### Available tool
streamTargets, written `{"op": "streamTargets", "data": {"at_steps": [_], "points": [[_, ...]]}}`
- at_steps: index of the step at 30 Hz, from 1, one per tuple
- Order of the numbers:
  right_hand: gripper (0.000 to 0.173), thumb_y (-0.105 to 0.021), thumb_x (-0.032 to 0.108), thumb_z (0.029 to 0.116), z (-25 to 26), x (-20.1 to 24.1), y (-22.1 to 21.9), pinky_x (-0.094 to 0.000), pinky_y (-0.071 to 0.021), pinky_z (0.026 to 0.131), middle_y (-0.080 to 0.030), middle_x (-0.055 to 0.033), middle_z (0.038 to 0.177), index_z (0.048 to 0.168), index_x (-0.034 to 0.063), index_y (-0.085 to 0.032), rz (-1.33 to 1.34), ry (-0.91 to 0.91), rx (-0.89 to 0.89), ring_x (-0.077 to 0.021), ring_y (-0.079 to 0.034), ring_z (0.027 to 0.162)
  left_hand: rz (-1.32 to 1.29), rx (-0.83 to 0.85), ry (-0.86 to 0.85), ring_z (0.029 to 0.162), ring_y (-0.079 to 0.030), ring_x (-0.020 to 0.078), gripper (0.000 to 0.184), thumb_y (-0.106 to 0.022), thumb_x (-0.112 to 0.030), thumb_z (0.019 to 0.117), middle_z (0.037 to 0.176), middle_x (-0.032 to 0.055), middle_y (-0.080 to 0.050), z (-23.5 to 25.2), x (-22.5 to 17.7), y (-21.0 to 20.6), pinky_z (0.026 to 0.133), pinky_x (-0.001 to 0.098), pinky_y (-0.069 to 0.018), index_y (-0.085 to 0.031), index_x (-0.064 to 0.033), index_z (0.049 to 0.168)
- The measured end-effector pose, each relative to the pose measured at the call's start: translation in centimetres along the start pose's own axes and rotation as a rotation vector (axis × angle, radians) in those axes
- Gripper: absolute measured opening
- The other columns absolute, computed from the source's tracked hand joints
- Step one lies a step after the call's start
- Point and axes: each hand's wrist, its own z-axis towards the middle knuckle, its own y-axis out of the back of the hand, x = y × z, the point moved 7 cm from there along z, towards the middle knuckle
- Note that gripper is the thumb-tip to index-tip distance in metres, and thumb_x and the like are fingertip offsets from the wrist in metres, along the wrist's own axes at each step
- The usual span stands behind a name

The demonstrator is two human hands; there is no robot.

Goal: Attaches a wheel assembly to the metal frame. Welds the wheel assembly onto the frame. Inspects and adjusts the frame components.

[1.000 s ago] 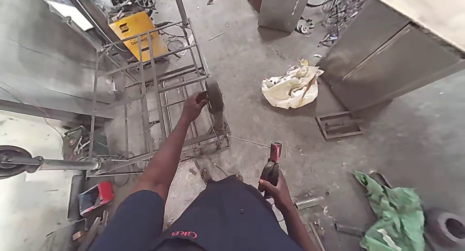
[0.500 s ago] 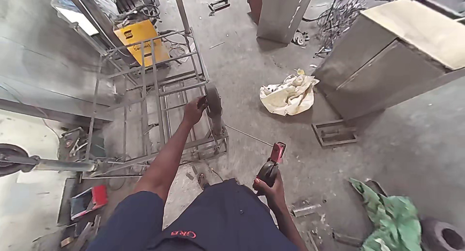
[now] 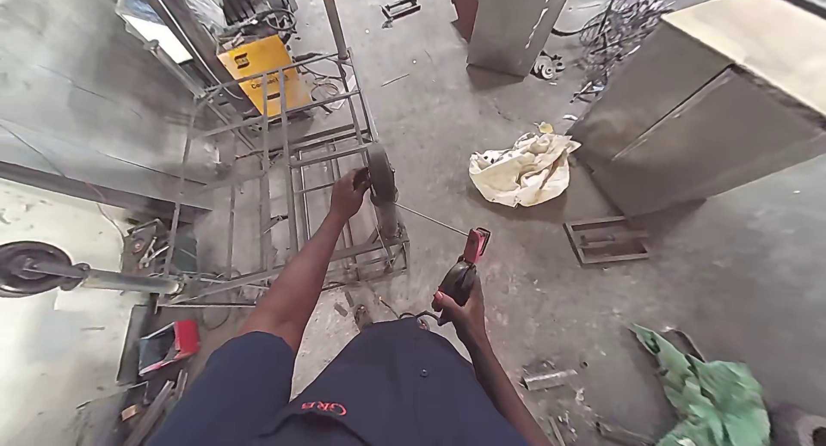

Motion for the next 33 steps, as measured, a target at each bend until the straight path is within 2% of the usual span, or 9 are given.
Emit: {"op": "streamTargets", "data": {"at_steps": [9, 12, 16, 23, 27, 33], "points": [[0.094, -0.088, 0.039, 0.0653, 1.9, -1.6, -2.3, -0.039, -0.0627, 0.062, -0.068, -0.0115, 0.092, 0.135, -0.0006, -0.039, 0.104, -0.051, 0.027, -0.0211, -0.07, 0.071, -0.003, -0.004, 0.04, 0.122, -0.066, 0.0241, 0.041, -0.061, -0.024, 0.1021, 0.131, 0.0127, -0.069, 0.0, 0.4, -0.2, 0.11, 0.0492, -0.0483, -0.061, -0.0081, 0.14], [0.098, -0.088, 0.043, 0.0639, 2.3, -2.1, -2.5, -0.0375, -0.0619, 0.066, -0.067, -0.0106, 0.098, 0.138, -0.0001, -0.039, 0.086, -0.067, 0.017, -0.019, -0.069, 0.077, 0.033, -0.012, 0.031, 0.122, -0.065, 0.0262, 0.041, -0.061, -0.026, 0.1029, 0.13, 0.014, -0.069, 0.0, 0.2, -0.1, 0.11, 0.0511, -0.0471, -0.061, -0.0073, 0.14], [0.097, -0.088, 0.042, 0.0643, 2.6, -2.3, -2.6, -0.0381, -0.0622, 0.063, -0.067, -0.0116, 0.097, 0.137, -0.0002, -0.039, 0.102, -0.067, 0.02, -0.0204, -0.07, 0.074, 0.034, -0.005, 0.049, 0.123, -0.066, 0.0263, 0.043, -0.062, -0.028, 0.103, 0.131, 0.0138, -0.069, 0.1, 0.5, -0.2, 0.11, 0.0518, -0.0471, -0.06, -0.0081, 0.142], [0.097, -0.088, 0.044, 0.0655, 2.9, -2.4, -2.8, -0.0393, -0.0628, 0.067, -0.067, -0.012, 0.098, 0.137, 0.0001, -0.04, 0.118, -0.049, 0.027, -0.0212, -0.07, 0.077, -0.032, -0.027, -0.008, 0.12, -0.067, 0.0195, 0.04, -0.062, -0.024, 0.1023, 0.129, 0.01, -0.07, 0.2, 0.8, -0.3, 0.109, 0.0459, -0.0496, -0.063, -0.0084, 0.139], [0.098, -0.089, 0.043, 0.0648, 3.2, -2.6, -2.9, -0.0406, -0.063, 0.066, -0.067, -0.0131, 0.097, 0.137, -0.0004, -0.04, 0.146, -0.049, 0.029, -0.0227, -0.07, 0.075, 0.002, -0.03, 0.002, 0.12, -0.067, 0.0216, 0.041, -0.063, -0.024, 0.1022, 0.128, 0.0103, -0.071, 0.1, 0.6, -0.2, 0.109, 0.0479, -0.0494, -0.062, -0.0091, 0.14], [0.097, -0.088, 0.045, 0.0647, 3.1, -2.4, -2.9, -0.0405, -0.0628, 0.065, -0.067, -0.013, 0.095, 0.135, -0.0013, -0.04, 0.137, -0.038, 0.036, -0.0225, -0.07, 0.074, 0.04, -0.04, -0.071, 0.117, -0.069, 0.0259, 0.04, -0.061, -0.024, 0.1032, 0.125, 0.0142, -0.071, -0.1, 0.3, -0.2, 0.106, 0.05, -0.0505, -0.062, -0.0061, 0.139]]}}
